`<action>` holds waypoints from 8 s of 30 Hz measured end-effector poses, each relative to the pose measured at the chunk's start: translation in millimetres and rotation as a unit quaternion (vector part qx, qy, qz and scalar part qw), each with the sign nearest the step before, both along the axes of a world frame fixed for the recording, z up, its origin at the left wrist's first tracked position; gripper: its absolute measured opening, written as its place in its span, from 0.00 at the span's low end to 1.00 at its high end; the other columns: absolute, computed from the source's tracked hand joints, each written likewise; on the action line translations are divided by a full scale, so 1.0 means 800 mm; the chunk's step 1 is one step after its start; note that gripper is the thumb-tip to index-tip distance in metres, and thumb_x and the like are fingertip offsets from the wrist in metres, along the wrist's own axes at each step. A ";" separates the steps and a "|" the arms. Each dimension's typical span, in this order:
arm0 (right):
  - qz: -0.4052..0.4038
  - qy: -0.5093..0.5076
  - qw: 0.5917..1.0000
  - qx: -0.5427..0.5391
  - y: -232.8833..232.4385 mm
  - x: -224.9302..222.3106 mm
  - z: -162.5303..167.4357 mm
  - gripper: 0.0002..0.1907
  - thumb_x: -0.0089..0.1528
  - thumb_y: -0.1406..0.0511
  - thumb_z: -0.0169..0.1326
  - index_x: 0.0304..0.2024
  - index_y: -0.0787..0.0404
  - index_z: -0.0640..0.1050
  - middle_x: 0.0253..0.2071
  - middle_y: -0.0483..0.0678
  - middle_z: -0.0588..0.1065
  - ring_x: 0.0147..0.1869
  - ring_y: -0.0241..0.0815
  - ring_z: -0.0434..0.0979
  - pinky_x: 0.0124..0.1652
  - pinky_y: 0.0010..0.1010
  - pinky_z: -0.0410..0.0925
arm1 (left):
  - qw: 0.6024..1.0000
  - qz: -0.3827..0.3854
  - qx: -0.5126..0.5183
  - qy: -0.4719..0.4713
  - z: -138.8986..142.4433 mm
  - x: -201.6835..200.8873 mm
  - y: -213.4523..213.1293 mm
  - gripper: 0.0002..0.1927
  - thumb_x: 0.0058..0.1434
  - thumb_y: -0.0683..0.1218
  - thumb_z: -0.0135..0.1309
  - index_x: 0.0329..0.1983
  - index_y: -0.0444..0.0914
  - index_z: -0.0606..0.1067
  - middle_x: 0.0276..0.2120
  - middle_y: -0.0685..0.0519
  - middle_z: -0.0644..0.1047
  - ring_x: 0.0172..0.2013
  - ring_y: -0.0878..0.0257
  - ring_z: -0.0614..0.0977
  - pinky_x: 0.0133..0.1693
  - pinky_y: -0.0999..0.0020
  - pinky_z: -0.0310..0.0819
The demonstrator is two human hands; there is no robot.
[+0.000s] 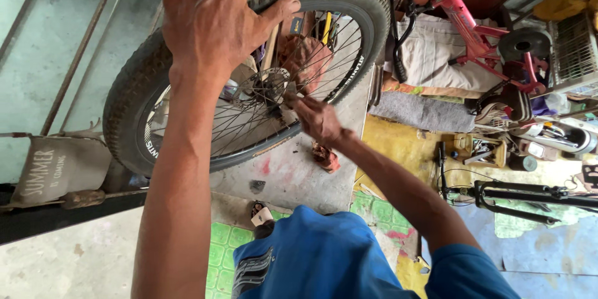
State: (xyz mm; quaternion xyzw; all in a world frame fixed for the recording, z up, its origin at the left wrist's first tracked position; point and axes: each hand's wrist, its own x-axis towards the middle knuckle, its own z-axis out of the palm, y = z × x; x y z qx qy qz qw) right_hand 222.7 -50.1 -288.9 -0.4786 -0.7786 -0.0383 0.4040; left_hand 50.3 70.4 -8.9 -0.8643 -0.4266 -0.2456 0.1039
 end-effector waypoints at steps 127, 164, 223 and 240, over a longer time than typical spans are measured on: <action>-0.088 0.061 0.993 0.049 0.016 0.043 -0.040 0.13 0.60 0.81 0.48 0.37 0.61 0.78 0.41 0.51 0.82 0.33 0.38 0.81 0.25 0.25 0.75 | 0.995 -0.017 0.099 0.008 0.001 -0.024 0.007 0.38 0.61 0.77 0.57 0.44 0.39 0.81 0.23 0.44 0.79 0.26 0.46 0.83 0.31 0.49 0.74; -0.190 0.107 0.976 0.025 0.002 0.046 -0.036 0.16 0.61 0.81 0.50 0.46 0.64 0.81 0.51 0.56 0.81 0.45 0.47 0.84 0.37 0.32 0.80 | 0.994 -0.015 0.108 0.021 0.000 -0.030 0.009 0.40 0.64 0.78 0.57 0.57 0.40 0.80 0.24 0.44 0.80 0.26 0.47 0.83 0.30 0.51 0.75; -0.183 0.004 0.983 0.032 0.020 0.131 -0.055 0.14 0.57 0.80 0.55 0.44 0.67 0.82 0.48 0.57 0.81 0.49 0.54 0.79 0.47 0.40 0.73 | 0.997 -0.027 0.076 -0.008 -0.008 -0.025 0.007 0.36 0.66 0.75 0.58 0.56 0.40 0.77 0.40 0.42 0.81 0.37 0.45 0.83 0.38 0.45 0.72; -0.204 0.099 0.973 -0.044 0.013 0.106 -0.061 0.14 0.61 0.78 0.50 0.46 0.65 0.82 0.48 0.55 0.81 0.50 0.49 0.82 0.46 0.36 0.77 | 0.995 -0.028 0.093 0.015 -0.007 -0.014 0.009 0.39 0.65 0.78 0.57 0.52 0.38 0.80 0.29 0.40 0.81 0.30 0.45 0.83 0.36 0.47 0.73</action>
